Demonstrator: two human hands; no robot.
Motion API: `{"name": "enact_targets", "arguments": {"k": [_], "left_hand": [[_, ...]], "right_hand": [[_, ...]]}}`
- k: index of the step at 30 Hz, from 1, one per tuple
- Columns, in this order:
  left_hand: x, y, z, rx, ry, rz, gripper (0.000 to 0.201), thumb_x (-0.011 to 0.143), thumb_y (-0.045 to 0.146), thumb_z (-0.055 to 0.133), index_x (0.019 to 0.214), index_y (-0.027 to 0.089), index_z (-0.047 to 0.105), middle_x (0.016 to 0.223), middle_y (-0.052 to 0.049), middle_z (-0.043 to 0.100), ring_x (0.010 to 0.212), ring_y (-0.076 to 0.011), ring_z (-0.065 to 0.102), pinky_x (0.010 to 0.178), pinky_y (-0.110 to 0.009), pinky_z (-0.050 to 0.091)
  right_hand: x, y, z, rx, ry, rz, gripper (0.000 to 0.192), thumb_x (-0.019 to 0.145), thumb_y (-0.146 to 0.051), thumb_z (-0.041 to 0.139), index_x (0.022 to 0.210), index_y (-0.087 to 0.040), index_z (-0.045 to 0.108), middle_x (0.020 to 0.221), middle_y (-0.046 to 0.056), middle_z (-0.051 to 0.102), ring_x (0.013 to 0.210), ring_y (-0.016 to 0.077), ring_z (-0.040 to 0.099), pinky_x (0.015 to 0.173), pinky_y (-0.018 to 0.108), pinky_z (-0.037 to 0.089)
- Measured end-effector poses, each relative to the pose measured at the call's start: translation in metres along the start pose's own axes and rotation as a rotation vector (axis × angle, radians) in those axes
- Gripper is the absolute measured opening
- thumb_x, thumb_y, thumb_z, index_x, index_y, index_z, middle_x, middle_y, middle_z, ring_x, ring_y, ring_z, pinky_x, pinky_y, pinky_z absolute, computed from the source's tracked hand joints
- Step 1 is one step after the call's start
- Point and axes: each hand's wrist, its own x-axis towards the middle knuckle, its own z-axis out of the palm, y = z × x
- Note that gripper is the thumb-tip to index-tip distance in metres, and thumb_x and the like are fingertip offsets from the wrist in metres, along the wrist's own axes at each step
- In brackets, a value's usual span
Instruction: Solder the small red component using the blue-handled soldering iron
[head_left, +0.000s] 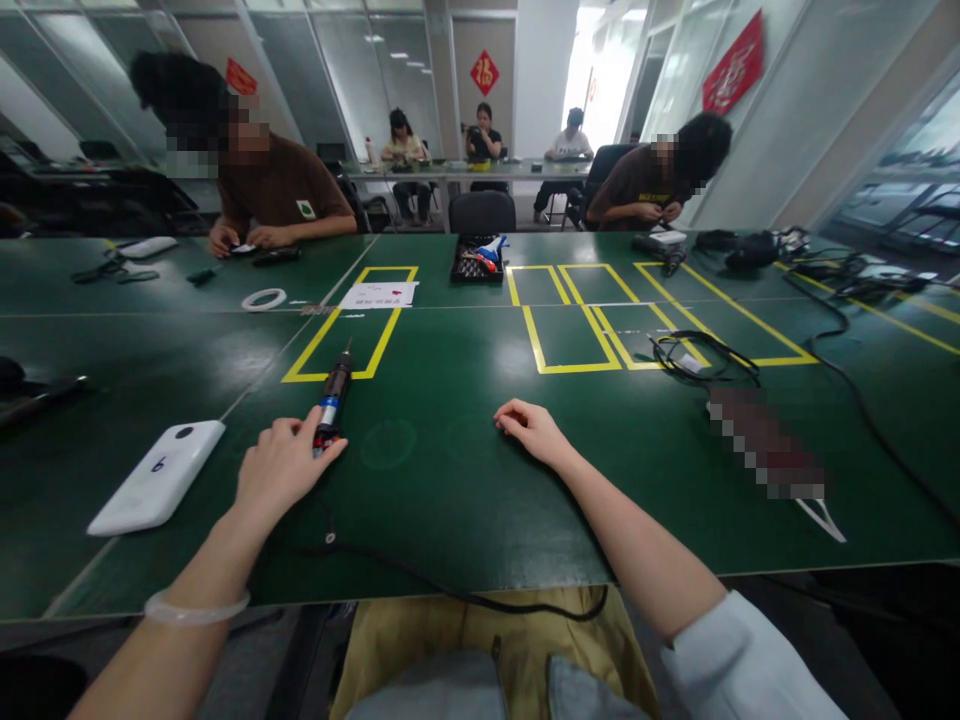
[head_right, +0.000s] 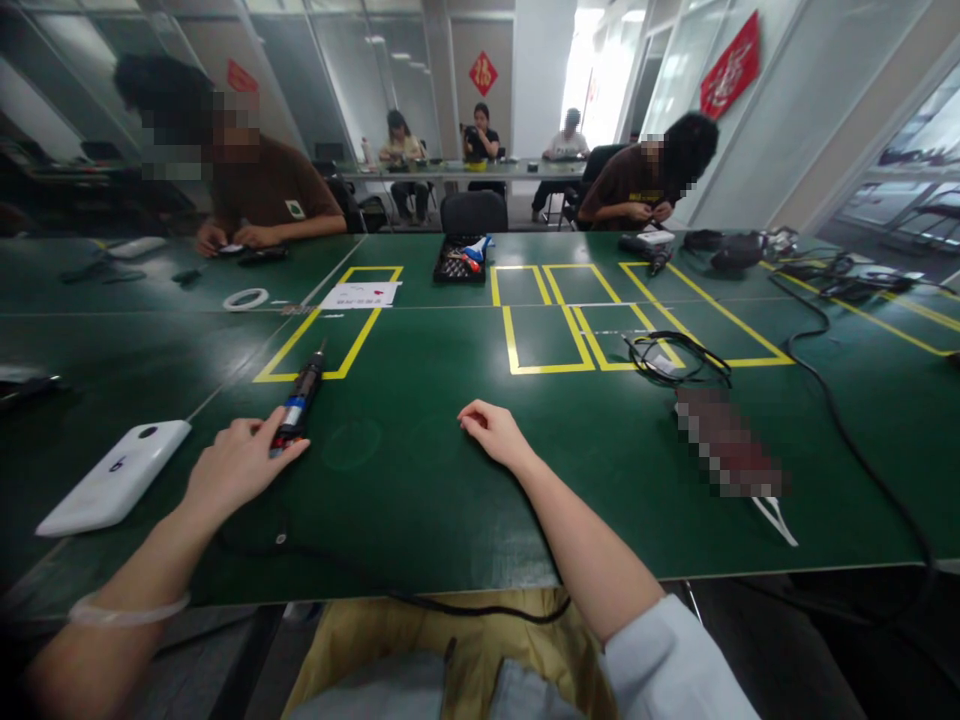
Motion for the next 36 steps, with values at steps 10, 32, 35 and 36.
{"name": "enact_targets", "arguments": {"k": [10, 32, 35, 36], "left_hand": [[-0.005, -0.067, 0.006, -0.021, -0.012, -0.238, 0.063, 0.083, 0.063, 0.03, 0.134, 0.029, 0.04, 0.123, -0.013, 0.056, 0.109, -0.0363, 0.049, 0.083, -0.044, 0.041], [0.008, 0.087, -0.045, -1.142, -0.205, 0.343, 0.043, 0.083, 0.049, 0.05, 0.111, 0.017, 0.055, 0.099, -0.007, 0.067, 0.086, -0.0184, 0.065, 0.073, -0.032, 0.052], [0.011, 0.139, -0.043, -1.325, -0.357, 0.43, 0.045, 0.078, 0.046, 0.061, 0.11, 0.016, 0.054, 0.092, -0.007, 0.068, 0.081, -0.0163, 0.063, 0.063, -0.027, 0.049], [0.013, 0.151, -0.04, -1.362, -0.395, 0.45, 0.044, 0.076, 0.045, 0.063, 0.108, 0.016, 0.055, 0.088, -0.006, 0.068, 0.078, -0.0153, 0.062, 0.061, -0.025, 0.047]], "right_hand": [[0.001, 0.001, 0.002, -0.003, -0.018, 0.002, 0.015, 0.085, -0.025, 0.051, 0.089, -0.017, 0.064, 0.077, 0.002, 0.066, 0.069, 0.0129, 0.06, 0.069, 0.025, 0.045], [0.006, -0.002, 0.006, 0.144, -0.028, 0.01, 0.018, 0.084, -0.031, 0.055, 0.092, -0.017, 0.062, 0.076, 0.002, 0.066, 0.065, 0.0121, 0.057, 0.067, 0.026, 0.046], [0.004, -0.003, 0.005, 0.221, -0.064, -0.007, 0.026, 0.082, -0.033, 0.06, 0.103, -0.018, 0.059, 0.08, 0.001, 0.065, 0.065, 0.0118, 0.058, 0.066, 0.026, 0.047], [0.003, -0.002, 0.005, 0.246, -0.075, -0.013, 0.03, 0.081, -0.033, 0.062, 0.107, -0.018, 0.058, 0.081, 0.001, 0.065, 0.065, 0.0116, 0.058, 0.066, 0.026, 0.047]]}}
